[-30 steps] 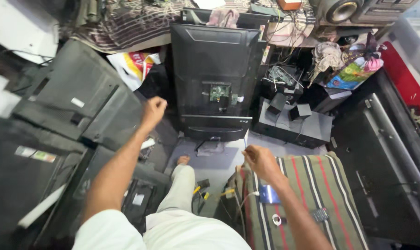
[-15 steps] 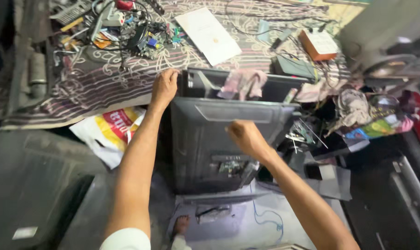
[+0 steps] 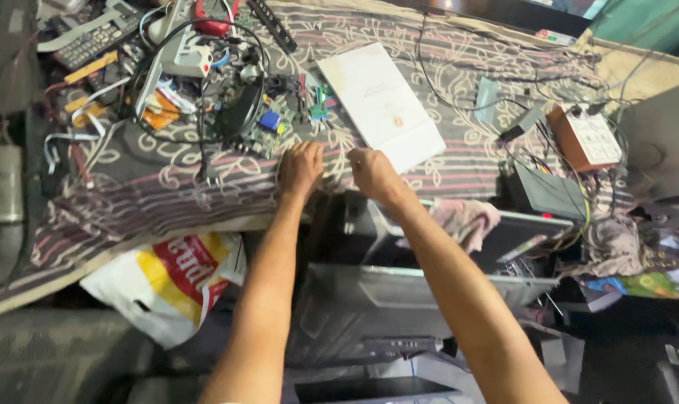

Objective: The person sits at a workbench repairing an amplifier circuit board connected to a speaker cabinet. They strip and position wires with pliers, tighten connections with a screwdriver, cut wire with scissors, and solder joints on the board using a soldering iron.

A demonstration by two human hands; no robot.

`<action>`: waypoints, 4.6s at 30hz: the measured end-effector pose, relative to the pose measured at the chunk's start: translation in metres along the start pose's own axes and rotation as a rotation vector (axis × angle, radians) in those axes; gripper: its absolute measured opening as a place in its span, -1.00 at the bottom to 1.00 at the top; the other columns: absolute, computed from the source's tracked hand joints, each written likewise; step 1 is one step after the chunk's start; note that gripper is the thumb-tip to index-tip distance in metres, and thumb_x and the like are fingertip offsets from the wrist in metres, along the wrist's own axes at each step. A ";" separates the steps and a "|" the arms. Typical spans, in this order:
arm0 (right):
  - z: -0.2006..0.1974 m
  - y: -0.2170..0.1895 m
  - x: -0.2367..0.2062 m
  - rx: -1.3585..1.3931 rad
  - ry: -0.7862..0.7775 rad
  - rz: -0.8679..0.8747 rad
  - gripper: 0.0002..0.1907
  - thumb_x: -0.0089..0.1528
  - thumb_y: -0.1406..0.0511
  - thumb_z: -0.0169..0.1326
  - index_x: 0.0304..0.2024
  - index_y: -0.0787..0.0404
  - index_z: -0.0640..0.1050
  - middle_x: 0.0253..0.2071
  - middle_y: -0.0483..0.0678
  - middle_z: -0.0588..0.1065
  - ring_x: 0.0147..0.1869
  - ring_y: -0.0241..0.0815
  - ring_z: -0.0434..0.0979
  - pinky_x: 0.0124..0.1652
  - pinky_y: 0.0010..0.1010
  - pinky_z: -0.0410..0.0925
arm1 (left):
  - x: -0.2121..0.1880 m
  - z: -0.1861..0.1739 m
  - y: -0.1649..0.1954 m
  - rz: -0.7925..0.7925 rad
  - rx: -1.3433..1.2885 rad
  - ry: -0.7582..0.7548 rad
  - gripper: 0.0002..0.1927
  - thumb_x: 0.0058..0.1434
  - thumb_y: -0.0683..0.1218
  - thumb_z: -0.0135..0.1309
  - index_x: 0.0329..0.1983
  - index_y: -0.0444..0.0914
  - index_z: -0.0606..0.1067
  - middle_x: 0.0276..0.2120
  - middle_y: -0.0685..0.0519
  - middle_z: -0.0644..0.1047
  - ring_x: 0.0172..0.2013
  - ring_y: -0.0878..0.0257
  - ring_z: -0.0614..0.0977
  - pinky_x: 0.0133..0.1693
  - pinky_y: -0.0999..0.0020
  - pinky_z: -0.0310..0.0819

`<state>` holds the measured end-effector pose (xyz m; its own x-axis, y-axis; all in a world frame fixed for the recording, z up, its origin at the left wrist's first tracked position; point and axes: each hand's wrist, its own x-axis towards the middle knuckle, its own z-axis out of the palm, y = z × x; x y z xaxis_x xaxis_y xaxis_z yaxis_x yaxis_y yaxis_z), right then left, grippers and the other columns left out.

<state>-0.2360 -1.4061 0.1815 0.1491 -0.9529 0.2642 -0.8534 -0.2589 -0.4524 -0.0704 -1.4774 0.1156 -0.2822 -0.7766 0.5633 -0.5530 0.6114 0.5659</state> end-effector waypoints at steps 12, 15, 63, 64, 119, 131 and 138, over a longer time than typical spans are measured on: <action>0.044 0.041 0.110 -0.385 -0.025 0.070 -0.55 0.19 0.40 0.08 0.16 0.19 0.45 0.04 0.13 0.49 -0.02 0.21 0.55 -0.15 -0.01 0.44 | -0.025 0.058 -0.041 0.037 0.349 -0.064 -0.93 0.23 -0.06 -0.01 -0.30 -0.12 0.46 -0.30 0.05 0.45 -0.19 0.06 0.52 -0.20 0.09 0.40; 0.043 0.044 0.130 -0.351 -0.065 -0.087 -0.49 0.15 0.35 0.11 0.18 0.21 0.45 0.03 0.11 0.49 -0.02 0.19 0.52 -0.17 -0.03 0.45 | -0.026 0.060 -0.045 0.029 0.296 -0.050 -0.91 0.24 -0.04 -0.01 -0.33 -0.13 0.45 -0.32 0.03 0.45 -0.20 0.06 0.52 -0.20 0.09 0.40; -0.188 -0.095 -0.346 1.136 0.468 0.718 -0.77 0.44 0.26 -0.14 0.07 0.24 0.39 -0.50 -0.16 0.24 -0.51 -0.31 0.26 -0.50 -0.48 0.18 | 0.006 -0.024 0.124 -0.273 -0.446 0.097 -0.74 0.47 0.00 0.04 -0.15 -0.29 0.58 -0.32 -0.10 0.62 -0.28 0.04 0.65 -0.22 0.17 0.48; -0.196 -0.108 -0.383 1.147 0.480 0.791 -0.73 0.42 0.27 -0.15 0.11 0.24 0.41 -0.51 -0.17 0.22 -0.53 -0.32 0.23 -0.52 -0.50 0.15 | -0.011 -0.019 0.159 -0.275 -0.569 0.023 -0.74 0.48 -0.01 0.03 -0.13 -0.30 0.57 -0.33 -0.07 0.61 -0.30 0.11 0.63 -0.22 0.22 0.48; -0.023 -0.691 -1.335 0.463 2.217 1.715 -0.71 0.28 0.24 0.20 0.00 0.17 0.51 -0.38 -0.22 0.39 -0.36 -0.43 0.39 -0.35 -0.57 0.30 | -1.081 -0.170 0.832 -0.097 -0.222 -2.481 -0.57 0.31 0.18 0.13 -0.21 -0.32 0.57 -0.44 -0.02 0.59 -0.47 0.16 0.61 -0.37 0.18 0.52; -0.022 -0.659 -1.412 0.505 2.077 1.742 -0.69 0.27 0.31 0.20 0.05 0.18 0.50 -0.33 -0.29 0.37 -0.33 -0.49 0.31 -0.39 -0.61 0.20 | -1.173 -0.200 0.846 -1.238 -0.054 -2.729 -0.51 0.43 0.22 -0.08 0.02 -0.28 0.54 -0.21 0.03 0.65 -0.26 0.19 0.66 -0.09 0.21 0.59; -0.025 -0.644 -1.513 0.632 1.916 1.715 -0.67 0.25 0.31 0.21 0.05 0.22 0.50 -0.36 -0.28 0.38 -0.39 -0.49 0.30 -0.43 -0.61 0.22 | -1.208 -0.197 0.830 -1.348 -0.053 -2.489 -0.76 0.41 0.04 -0.01 -0.13 -0.19 0.56 -0.32 0.08 0.66 -0.35 0.21 0.64 -0.20 0.19 0.60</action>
<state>0.0759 0.2064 0.0941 -0.6807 0.5816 -0.4455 0.4104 -0.2010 -0.8895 -0.0339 -0.0018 0.0231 0.1071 0.6262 -0.7723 -0.9941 0.0794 -0.0735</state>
